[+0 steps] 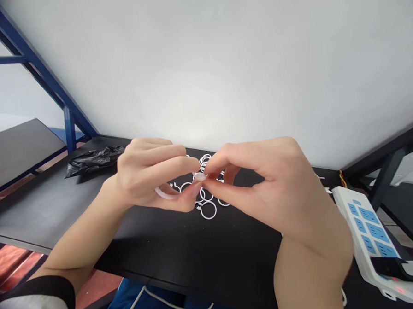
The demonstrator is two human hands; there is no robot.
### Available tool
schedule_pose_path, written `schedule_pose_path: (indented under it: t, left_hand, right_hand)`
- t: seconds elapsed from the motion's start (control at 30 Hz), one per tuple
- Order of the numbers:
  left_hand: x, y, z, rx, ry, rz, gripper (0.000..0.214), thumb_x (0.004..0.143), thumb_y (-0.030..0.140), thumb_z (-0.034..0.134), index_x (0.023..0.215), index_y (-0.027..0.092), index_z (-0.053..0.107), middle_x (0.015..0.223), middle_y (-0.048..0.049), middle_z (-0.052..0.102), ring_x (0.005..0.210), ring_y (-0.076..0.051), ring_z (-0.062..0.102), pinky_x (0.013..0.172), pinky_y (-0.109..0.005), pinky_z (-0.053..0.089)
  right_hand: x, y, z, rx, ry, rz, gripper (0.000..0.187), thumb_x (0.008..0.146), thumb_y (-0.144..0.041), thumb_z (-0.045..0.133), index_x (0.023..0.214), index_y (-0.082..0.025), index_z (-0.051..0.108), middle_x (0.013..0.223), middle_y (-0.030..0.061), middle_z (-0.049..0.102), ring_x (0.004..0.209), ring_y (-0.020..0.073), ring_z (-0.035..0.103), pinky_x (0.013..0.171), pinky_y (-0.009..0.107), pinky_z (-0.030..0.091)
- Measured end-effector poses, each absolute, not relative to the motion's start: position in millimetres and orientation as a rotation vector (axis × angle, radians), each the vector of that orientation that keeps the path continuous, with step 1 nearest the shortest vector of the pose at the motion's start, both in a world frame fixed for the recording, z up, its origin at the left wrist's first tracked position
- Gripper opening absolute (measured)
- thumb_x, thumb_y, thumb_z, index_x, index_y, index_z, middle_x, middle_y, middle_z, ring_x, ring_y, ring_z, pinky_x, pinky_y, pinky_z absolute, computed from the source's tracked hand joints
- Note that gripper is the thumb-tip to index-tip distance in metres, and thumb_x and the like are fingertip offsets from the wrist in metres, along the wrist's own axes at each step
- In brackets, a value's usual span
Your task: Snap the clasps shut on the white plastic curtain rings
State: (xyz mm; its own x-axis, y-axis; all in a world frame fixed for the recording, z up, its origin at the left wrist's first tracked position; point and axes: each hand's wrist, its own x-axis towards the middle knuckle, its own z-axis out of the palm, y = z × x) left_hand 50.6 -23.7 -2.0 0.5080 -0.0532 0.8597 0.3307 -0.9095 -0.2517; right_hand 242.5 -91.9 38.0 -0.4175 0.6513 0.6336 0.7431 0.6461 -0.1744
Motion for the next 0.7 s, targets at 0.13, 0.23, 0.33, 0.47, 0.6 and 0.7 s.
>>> schedule_pose_path:
  t: [0.13, 0.23, 0.33, 0.47, 0.6, 0.7]
  left_hand:
    - [51.4, -24.8, -1.4, -2.370, -0.247, -1.372, 0.015, 0.083, 0.021, 0.050, 0.068, 0.021, 0.053, 0.052, 0.0067, 0.040, 0.042, -0.007, 0.026, 0.041, -0.025, 0.024]
    - [51.9, -25.3, -1.0, -2.365, -0.274, -1.349, 0.015, 0.082, 0.022, 0.048, 0.068, 0.021, 0.053, 0.051, 0.0064, 0.039, 0.041, -0.007, 0.025, 0.040, -0.025, 0.024]
    - [51.8, -25.0, -1.1, -2.364, -0.280, -1.348, 0.016, 0.082, 0.022, 0.048, 0.066, 0.021, 0.052, 0.051, 0.0063, 0.038, 0.041, -0.007, 0.025, 0.040, -0.024, 0.024]
    - [51.2, -24.2, -1.4, -2.370, -0.255, -1.379, 0.017, 0.081, 0.023, 0.051, 0.065, 0.021, 0.050, 0.051, 0.0065, 0.038, 0.041, -0.007, 0.026, 0.041, -0.024, 0.025]
    - [50.3, -24.0, -1.3, -2.389, -0.238, -1.386, 0.016, 0.081, 0.024, 0.053, 0.065, 0.020, 0.051, 0.051, 0.0065, 0.039, 0.041, -0.008, 0.026, 0.041, -0.025, 0.024]
    - [49.7, -23.8, -1.1, -2.387, -0.231, -1.390, 0.017, 0.081, 0.024, 0.053, 0.064, 0.020, 0.051, 0.051, 0.0064, 0.039, 0.041, -0.008, 0.026, 0.041, -0.025, 0.025]
  right_hand:
    - [242.9, -92.1, 38.0, -1.085, -2.181, -0.184, 0.014, 0.084, -0.018, 0.063, 0.075, -0.029, 0.065, 0.059, -0.0095, 0.063, 0.046, 0.0078, 0.053, 0.045, 0.024, 0.039]
    - [243.0, -91.9, 37.8, -1.087, -2.182, -0.196, 0.013, 0.085, -0.020, 0.063, 0.075, -0.029, 0.065, 0.059, -0.0088, 0.063, 0.046, 0.0087, 0.054, 0.044, 0.025, 0.039]
    - [242.7, -91.9, 37.9, -1.087, -2.187, -0.192, 0.013, 0.085, -0.020, 0.063, 0.076, -0.029, 0.065, 0.059, -0.0089, 0.063, 0.045, 0.0085, 0.053, 0.045, 0.024, 0.040]
    - [242.3, -92.0, 38.3, -1.080, -2.189, -0.182, 0.014, 0.084, -0.017, 0.064, 0.075, -0.028, 0.064, 0.059, -0.0092, 0.062, 0.046, 0.0078, 0.053, 0.045, 0.023, 0.040]
    - [242.6, -91.3, 38.4, -1.058, -2.188, -0.169, 0.014, 0.084, -0.017, 0.065, 0.076, -0.028, 0.064, 0.060, -0.0097, 0.062, 0.045, 0.0071, 0.052, 0.046, 0.022, 0.041]
    - [242.5, -90.7, 38.0, -1.052, -2.189, -0.164, 0.014, 0.084, -0.017, 0.065, 0.075, -0.028, 0.064, 0.060, -0.0093, 0.063, 0.046, 0.0074, 0.053, 0.046, 0.023, 0.041]
